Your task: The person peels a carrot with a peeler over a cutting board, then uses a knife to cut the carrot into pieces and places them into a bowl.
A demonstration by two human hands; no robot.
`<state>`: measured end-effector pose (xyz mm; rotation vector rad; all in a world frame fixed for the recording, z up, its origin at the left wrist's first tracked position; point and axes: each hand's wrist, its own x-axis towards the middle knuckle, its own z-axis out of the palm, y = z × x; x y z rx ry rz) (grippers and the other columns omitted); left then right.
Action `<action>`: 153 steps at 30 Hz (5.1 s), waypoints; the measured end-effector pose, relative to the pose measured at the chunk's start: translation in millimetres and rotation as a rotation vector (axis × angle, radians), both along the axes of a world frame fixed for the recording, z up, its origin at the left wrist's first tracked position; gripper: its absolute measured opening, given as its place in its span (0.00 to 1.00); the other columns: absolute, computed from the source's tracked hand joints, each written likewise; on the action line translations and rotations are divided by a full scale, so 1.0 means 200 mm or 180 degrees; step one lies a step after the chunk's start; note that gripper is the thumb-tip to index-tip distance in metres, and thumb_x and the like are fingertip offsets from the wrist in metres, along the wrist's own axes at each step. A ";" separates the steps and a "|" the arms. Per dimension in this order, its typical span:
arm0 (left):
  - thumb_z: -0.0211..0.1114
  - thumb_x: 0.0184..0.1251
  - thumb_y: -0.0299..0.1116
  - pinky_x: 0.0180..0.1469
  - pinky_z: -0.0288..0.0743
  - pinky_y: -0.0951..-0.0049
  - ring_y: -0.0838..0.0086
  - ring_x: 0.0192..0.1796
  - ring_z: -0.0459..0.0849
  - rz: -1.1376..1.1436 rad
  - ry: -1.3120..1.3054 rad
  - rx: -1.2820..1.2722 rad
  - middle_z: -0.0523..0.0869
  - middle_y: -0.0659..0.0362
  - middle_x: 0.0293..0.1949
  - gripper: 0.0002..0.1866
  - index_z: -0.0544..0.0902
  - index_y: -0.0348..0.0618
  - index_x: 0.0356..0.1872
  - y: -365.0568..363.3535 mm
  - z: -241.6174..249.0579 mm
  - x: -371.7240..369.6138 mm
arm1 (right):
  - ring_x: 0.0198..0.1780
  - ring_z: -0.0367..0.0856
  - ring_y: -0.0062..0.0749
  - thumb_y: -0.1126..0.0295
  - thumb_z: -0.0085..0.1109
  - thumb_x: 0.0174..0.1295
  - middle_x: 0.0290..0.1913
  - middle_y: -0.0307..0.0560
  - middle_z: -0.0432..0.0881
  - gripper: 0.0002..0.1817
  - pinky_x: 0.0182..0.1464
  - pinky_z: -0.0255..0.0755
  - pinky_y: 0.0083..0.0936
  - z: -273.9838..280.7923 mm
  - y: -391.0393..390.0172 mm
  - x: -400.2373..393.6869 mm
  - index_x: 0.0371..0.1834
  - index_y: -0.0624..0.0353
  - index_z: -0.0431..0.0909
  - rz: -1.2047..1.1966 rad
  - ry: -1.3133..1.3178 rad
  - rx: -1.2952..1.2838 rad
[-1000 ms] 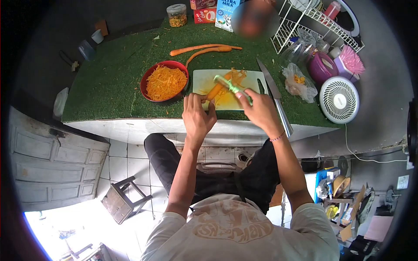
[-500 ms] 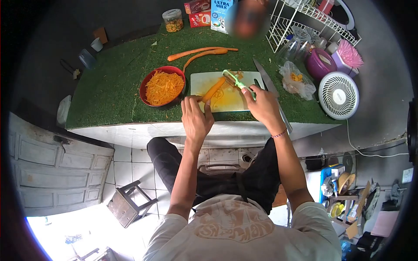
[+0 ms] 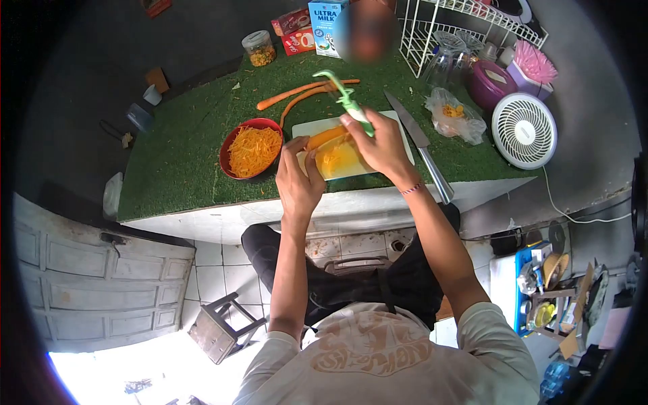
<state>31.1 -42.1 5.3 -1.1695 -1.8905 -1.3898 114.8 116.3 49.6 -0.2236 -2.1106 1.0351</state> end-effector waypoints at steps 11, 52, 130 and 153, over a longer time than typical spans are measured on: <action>0.60 0.78 0.25 0.52 0.78 0.77 0.77 0.50 0.84 -0.0944 -0.1593 0.0909 0.85 0.53 0.50 0.11 0.76 0.32 0.56 -0.11 0.14 -0.10 | 0.30 0.86 0.18 0.63 0.72 0.66 0.34 0.43 0.89 0.17 0.26 0.77 0.16 0.06 0.04 0.00 0.48 0.67 0.87 0.1705 -0.0998 -0.1464; 0.55 0.83 0.40 0.59 0.82 0.67 0.66 0.53 0.87 -0.2272 -0.3054 0.0845 0.86 0.49 0.52 0.23 0.74 0.28 0.64 -0.02 0.21 -0.03 | 0.27 0.77 0.12 0.58 0.71 0.66 0.30 0.35 0.86 0.19 0.31 0.70 0.15 0.05 -0.25 0.12 0.49 0.64 0.87 0.0858 -0.0493 -0.2137; 0.68 0.67 0.35 0.32 0.71 0.61 0.57 0.23 0.80 0.0605 -0.0174 -0.1046 0.84 0.57 0.26 0.08 0.80 0.45 0.33 -0.21 -0.17 0.03 | 0.27 0.86 0.42 0.72 0.63 0.63 0.29 0.47 0.86 0.17 0.27 0.79 0.35 -0.22 -0.21 0.23 0.56 0.52 0.82 -0.0017 -0.0600 0.1773; 0.59 0.75 0.37 0.27 0.77 0.55 0.51 0.24 0.84 0.0678 -0.0719 -0.1491 0.84 0.51 0.23 0.12 0.78 0.42 0.30 -0.23 -0.06 0.03 | 0.27 0.83 0.51 0.72 0.59 0.70 0.25 0.53 0.82 0.15 0.30 0.73 0.44 -0.21 -0.16 0.21 0.59 0.54 0.76 -0.0010 -0.1071 0.0814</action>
